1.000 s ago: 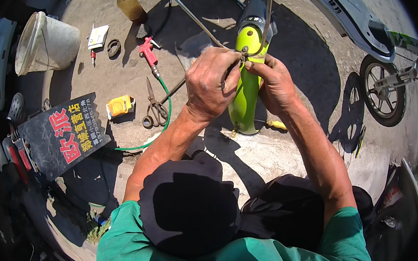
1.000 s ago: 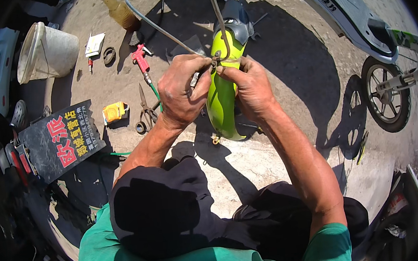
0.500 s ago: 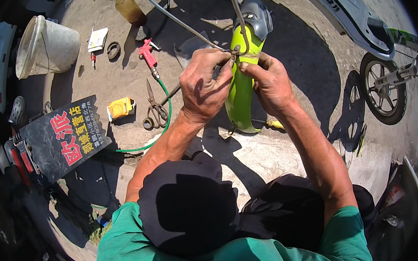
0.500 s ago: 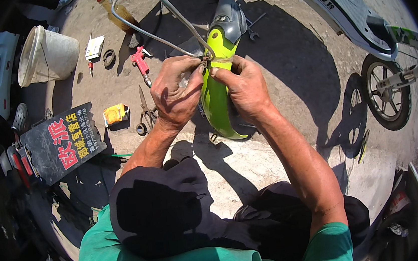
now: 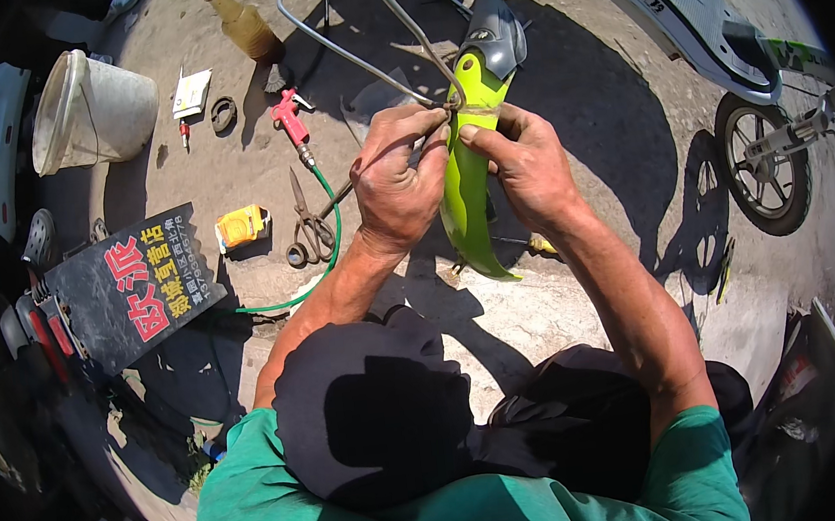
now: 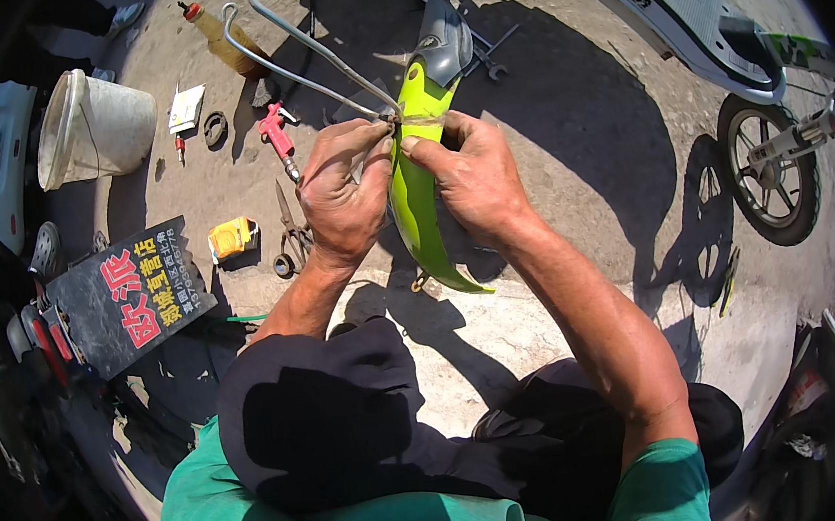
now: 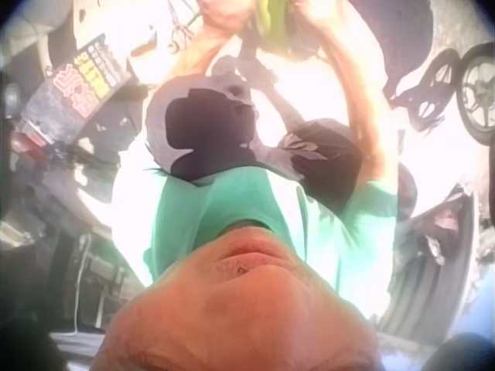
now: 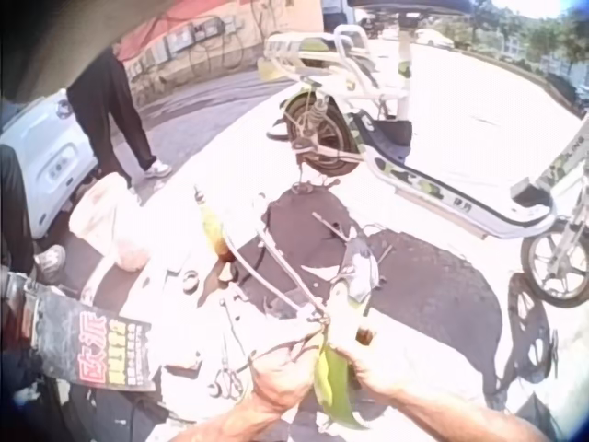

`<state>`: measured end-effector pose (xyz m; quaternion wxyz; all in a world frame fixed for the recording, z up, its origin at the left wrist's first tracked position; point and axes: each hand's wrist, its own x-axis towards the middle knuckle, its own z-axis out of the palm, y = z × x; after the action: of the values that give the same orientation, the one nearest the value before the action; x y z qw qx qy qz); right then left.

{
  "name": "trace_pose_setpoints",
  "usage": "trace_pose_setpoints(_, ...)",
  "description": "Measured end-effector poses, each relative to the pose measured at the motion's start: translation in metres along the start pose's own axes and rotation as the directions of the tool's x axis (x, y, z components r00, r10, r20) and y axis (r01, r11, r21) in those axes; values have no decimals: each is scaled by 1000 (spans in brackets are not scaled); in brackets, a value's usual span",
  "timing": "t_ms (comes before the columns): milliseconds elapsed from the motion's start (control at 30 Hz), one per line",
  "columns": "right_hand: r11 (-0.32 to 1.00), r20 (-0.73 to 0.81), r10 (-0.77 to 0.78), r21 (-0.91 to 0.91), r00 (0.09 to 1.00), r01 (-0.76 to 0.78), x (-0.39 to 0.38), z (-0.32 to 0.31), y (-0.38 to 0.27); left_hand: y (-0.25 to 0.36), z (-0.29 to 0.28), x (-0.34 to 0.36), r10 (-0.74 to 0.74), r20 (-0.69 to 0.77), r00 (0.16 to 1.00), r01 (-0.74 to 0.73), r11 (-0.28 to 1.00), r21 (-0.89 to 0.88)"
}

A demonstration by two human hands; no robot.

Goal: The person uses a screwdriver to remove screws from a green scooter part, then wraps wires with electrical tape. They reattach the wires to the scooter part and secure it with a screwdriver.

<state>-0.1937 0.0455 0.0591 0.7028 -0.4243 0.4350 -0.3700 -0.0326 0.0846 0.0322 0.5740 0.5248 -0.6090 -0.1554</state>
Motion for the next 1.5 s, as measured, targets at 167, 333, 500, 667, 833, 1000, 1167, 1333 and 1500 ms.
trace_pose_setpoints(167, 996, -52, -16, -85, 999, 12, -4, 2, -1, 0, 6, -6, -178, -5, 984, 174, 970, -171)
trace_pose_setpoints(333, 993, -23, -8, -114, 1000, 5, -6, 6, -3, -1, 4, -7, -145, -37, 989, 141, 985, -102)
trace_pose_setpoints(500, 982, -26, -83, -171, 996, 77, -8, 12, -8, -2, -3, -3, -142, 0, 990, 140, 980, -140)
trace_pose_setpoints(667, 976, -40, -77, -207, 996, 67, -7, 10, -3, -1, -3, -7, -377, 126, 918, 397, 864, -309)
trace_pose_setpoints(833, 979, 42, -49, -196, 998, 56, -2, 5, -5, -7, -1, -18, -486, 397, 778, 627, 569, -532)
trace_pose_setpoints(1000, 958, 140, 89, -285, 986, -46, 0, 11, -3, -6, -4, -28, -509, 404, 760, 650, 589, -480)
trace_pose_setpoints(1167, 939, 175, 0, -338, 985, 60, 9, 14, 20, -23, -5, -37, -648, 384, 658, 695, 326, -640)
trace_pose_setpoints(1333, 941, 65, 32, -339, 997, -8, 13, 12, 24, -25, -20, -32, -640, 524, 562, 723, 73, -686)
trace_pose_setpoints(1500, 860, -33, -124, -503, 992, 91, 17, 11, 34, -32, -22, -42, -615, 533, 581, 723, 89, -685)
